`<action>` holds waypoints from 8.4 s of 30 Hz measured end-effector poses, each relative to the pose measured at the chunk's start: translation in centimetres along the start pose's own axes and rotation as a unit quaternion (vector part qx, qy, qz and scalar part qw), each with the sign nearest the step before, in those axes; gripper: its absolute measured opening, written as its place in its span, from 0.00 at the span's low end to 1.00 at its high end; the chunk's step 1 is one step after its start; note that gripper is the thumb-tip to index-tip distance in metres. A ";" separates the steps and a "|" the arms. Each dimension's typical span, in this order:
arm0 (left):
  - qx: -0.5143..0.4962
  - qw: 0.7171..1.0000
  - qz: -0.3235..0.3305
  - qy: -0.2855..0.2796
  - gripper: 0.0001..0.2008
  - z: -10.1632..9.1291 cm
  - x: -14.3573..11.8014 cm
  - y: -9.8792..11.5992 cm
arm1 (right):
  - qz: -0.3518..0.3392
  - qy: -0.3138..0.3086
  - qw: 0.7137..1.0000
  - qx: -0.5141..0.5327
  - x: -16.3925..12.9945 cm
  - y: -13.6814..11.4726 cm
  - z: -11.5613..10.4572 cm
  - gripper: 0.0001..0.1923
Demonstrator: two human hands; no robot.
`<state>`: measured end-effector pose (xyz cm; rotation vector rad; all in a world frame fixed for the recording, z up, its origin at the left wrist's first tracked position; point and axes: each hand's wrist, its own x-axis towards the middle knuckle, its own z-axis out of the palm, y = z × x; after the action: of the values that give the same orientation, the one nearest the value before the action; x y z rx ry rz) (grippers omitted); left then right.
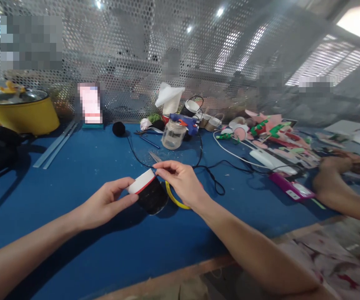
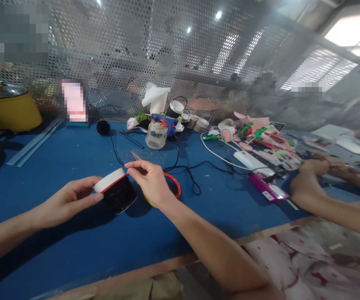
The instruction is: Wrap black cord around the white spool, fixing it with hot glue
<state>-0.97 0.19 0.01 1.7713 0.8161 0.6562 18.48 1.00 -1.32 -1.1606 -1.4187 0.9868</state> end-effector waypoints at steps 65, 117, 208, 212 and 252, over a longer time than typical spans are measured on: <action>0.168 0.985 -0.014 0.025 0.10 0.9 -0.1 0.0 | 0.120 -0.075 0.984 0.112 0.1 0.1 2.4 0.11; -0.010 0.999 -0.033 0.029 0.11 1.5 -0.1 -0.8 | -0.086 0.011 0.986 -0.143 -0.8 1.3 3.0 0.07; -0.020 0.993 -0.046 0.106 0.10 1.0 1.7 -0.7 | 0.172 0.098 0.976 -0.094 12.6 -2.1 -7.9 0.10; 0.014 0.993 -0.047 0.111 0.10 1.0 1.8 -0.7 | 0.092 0.149 0.983 -0.048 11.8 -2.1 -7.2 0.08; 0.083 0.994 0.001 0.075 0.09 0.1 2.2 -2.3 | -0.102 -0.085 0.915 -0.381 -3.2 -2.5 -2.5 0.07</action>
<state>0.02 2.41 -2.05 1.8894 0.9957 0.7485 20.63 -2.69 0.83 -1.4501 -2.1161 0.3752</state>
